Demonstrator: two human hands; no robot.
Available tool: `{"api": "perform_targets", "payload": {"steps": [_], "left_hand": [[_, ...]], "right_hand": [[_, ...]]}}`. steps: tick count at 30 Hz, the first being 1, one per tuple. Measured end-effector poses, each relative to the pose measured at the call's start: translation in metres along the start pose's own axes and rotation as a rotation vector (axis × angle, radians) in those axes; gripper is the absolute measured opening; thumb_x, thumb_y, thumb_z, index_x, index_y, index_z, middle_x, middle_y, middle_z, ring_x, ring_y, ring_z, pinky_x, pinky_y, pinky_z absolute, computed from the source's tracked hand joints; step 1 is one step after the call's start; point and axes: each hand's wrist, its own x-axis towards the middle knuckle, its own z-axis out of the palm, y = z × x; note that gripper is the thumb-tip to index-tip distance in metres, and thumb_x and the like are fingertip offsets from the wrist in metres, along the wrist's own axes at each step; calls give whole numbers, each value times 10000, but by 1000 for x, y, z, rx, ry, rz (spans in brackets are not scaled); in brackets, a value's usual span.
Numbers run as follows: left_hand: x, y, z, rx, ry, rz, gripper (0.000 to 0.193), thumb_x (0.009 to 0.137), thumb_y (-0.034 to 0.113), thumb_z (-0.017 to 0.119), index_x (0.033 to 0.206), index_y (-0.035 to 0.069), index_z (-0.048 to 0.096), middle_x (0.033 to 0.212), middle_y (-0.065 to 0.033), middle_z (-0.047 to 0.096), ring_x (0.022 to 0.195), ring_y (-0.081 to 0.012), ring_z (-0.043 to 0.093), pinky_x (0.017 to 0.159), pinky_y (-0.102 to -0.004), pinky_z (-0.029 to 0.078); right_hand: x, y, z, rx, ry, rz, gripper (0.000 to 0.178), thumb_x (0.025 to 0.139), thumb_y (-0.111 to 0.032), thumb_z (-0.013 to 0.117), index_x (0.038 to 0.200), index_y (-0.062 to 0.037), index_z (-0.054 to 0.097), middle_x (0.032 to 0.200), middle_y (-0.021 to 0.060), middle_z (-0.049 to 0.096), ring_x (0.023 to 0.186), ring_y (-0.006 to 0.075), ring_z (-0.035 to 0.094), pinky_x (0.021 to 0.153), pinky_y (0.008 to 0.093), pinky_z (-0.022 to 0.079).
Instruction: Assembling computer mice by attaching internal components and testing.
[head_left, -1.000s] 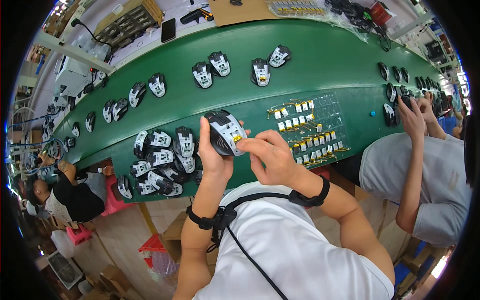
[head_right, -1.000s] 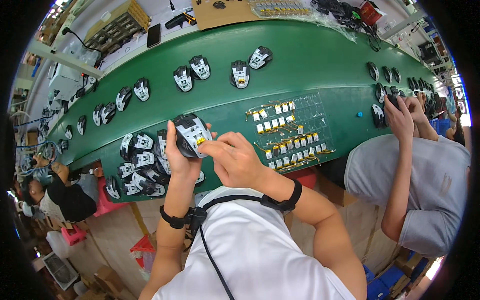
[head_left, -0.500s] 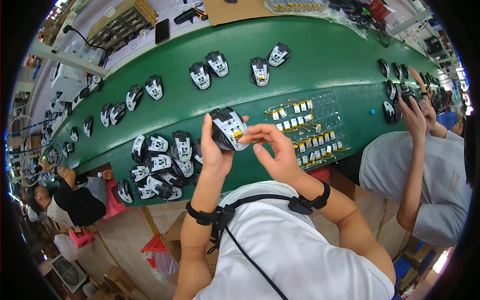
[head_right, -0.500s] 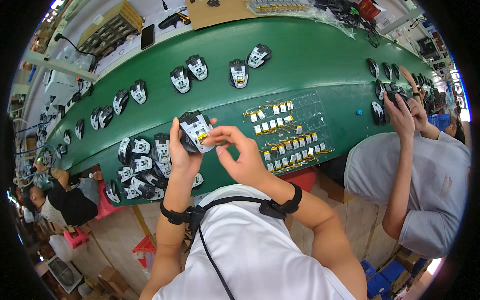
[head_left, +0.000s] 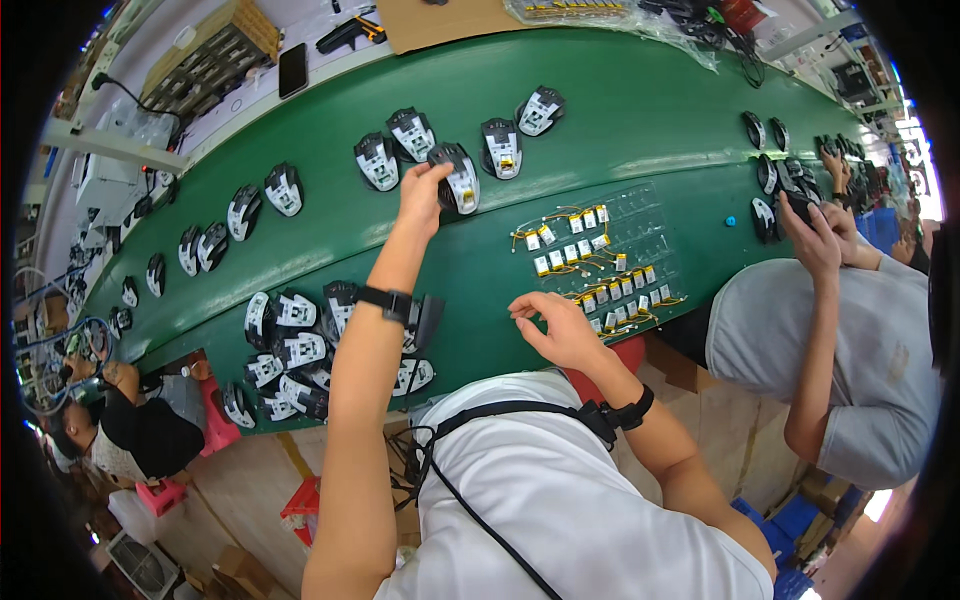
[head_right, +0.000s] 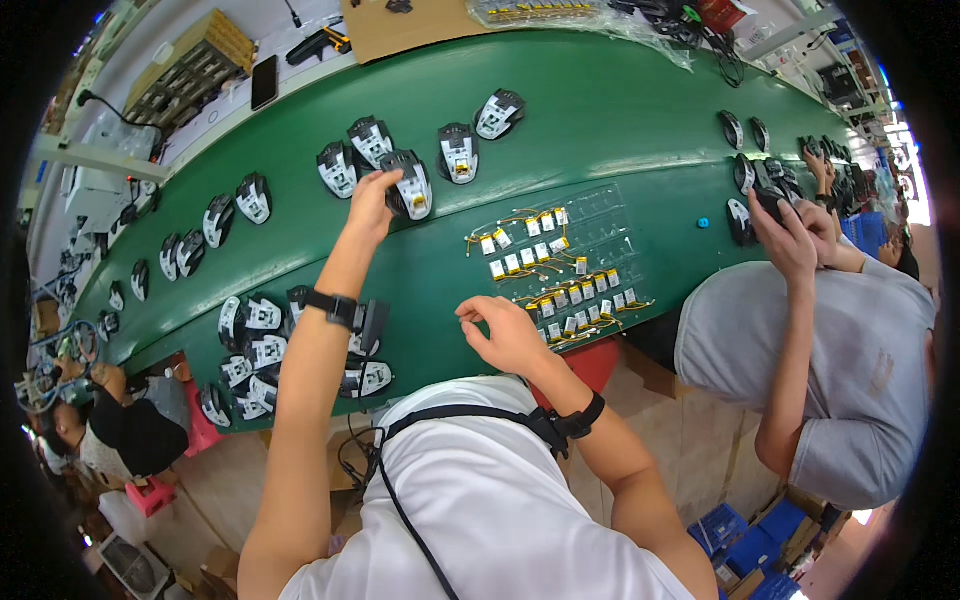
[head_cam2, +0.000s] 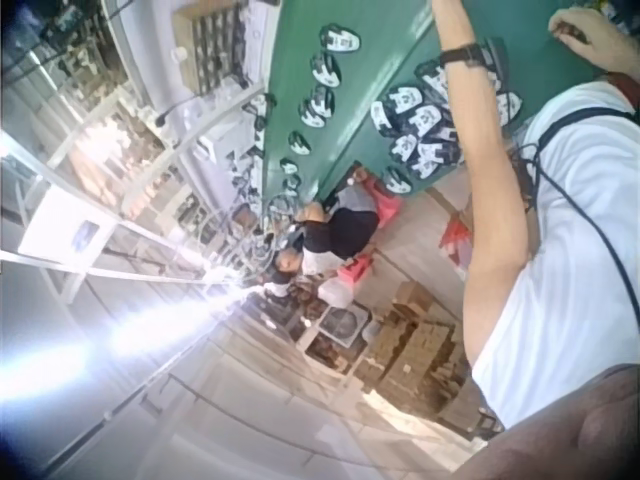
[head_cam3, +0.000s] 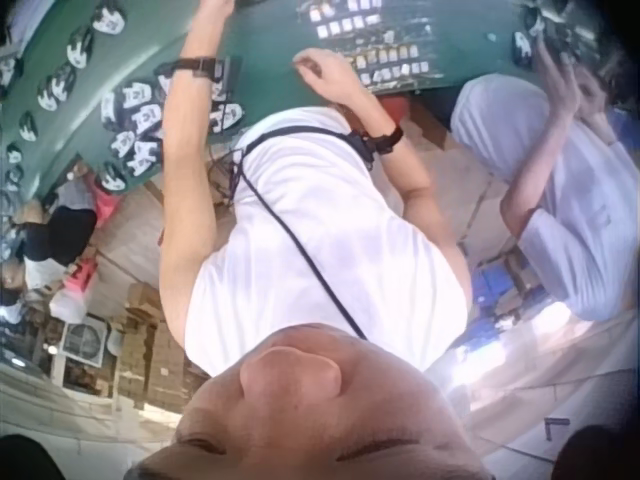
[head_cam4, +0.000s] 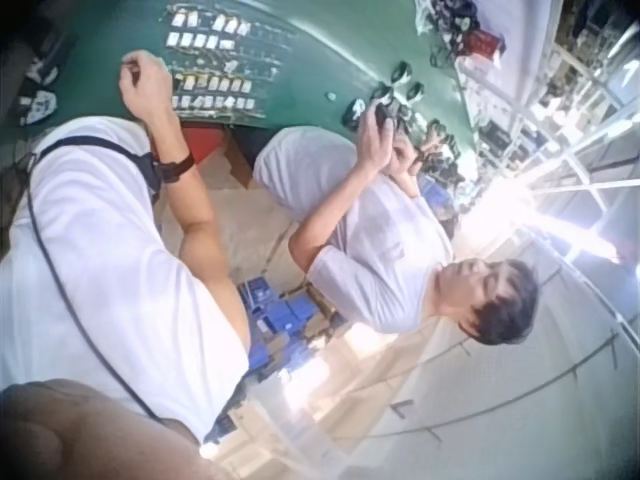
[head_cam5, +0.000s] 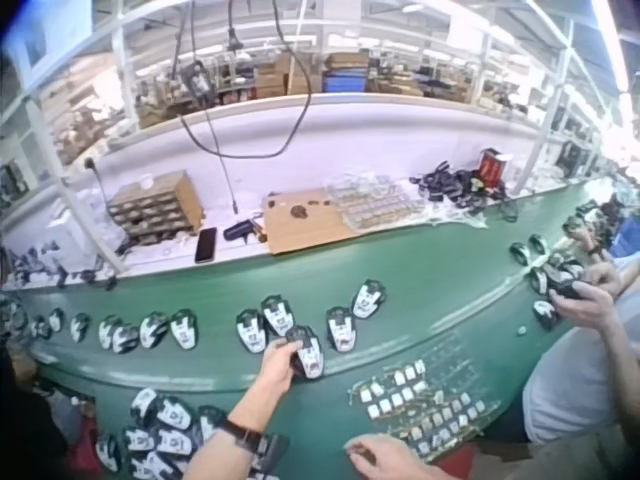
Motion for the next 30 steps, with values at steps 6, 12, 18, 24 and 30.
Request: {"api": "perform_targets", "payload": {"steps": [6, 12, 18, 24, 30], "left_hand": [[74, -2, -6, 652, 186, 298, 439, 775, 265, 737, 1056, -31, 574, 1033, -153, 611, 928, -297, 603, 817, -392, 476], [68, 17, 15, 1499, 289, 1094, 359, 813, 354, 655, 997, 46, 645, 1007, -117, 550, 977, -310, 509, 811, -443, 418], [84, 22, -6, 1701, 585, 660, 978, 687, 552, 722, 1312, -109, 363, 1332, -238, 437, 1289, -378, 345, 1065, -461, 242], [87, 26, -8, 1678, 468, 532, 918, 683, 449, 751, 1355, -26, 345, 1317, -202, 464, 1290, -374, 363, 1078, -471, 228], [62, 39, -39, 1330, 319, 947, 848, 686, 140, 761, 1379, -16, 298, 1226, -203, 510, 1198, -313, 474, 1040, -405, 345]], "right_hand": [[5, 24, -2, -25, 162, 55, 177, 814, -100, 598, 968, -16, 621, 898, 126, 658, 840, 277, 629, 765, 369, 497], [36, 61, -13, -169, 339, 89, 203, 757, -51, 665, 957, -58, 634, 885, 111, 633, 828, 279, 616, 729, 362, 505], [96, 69, 18, -473, 352, -158, 262, 703, -59, 720, 943, -96, 622, 916, 81, 563, 912, 288, 554, 726, 381, 496], [103, 79, 27, -428, 379, -180, 107, 762, -69, 677, 856, -79, 627, 844, 52, 584, 835, 283, 573, 712, 380, 494], [88, 62, 16, -95, 514, -22, 60, 839, -68, 644, 885, -33, 627, 831, 62, 660, 772, 177, 618, 723, 288, 478]]}}
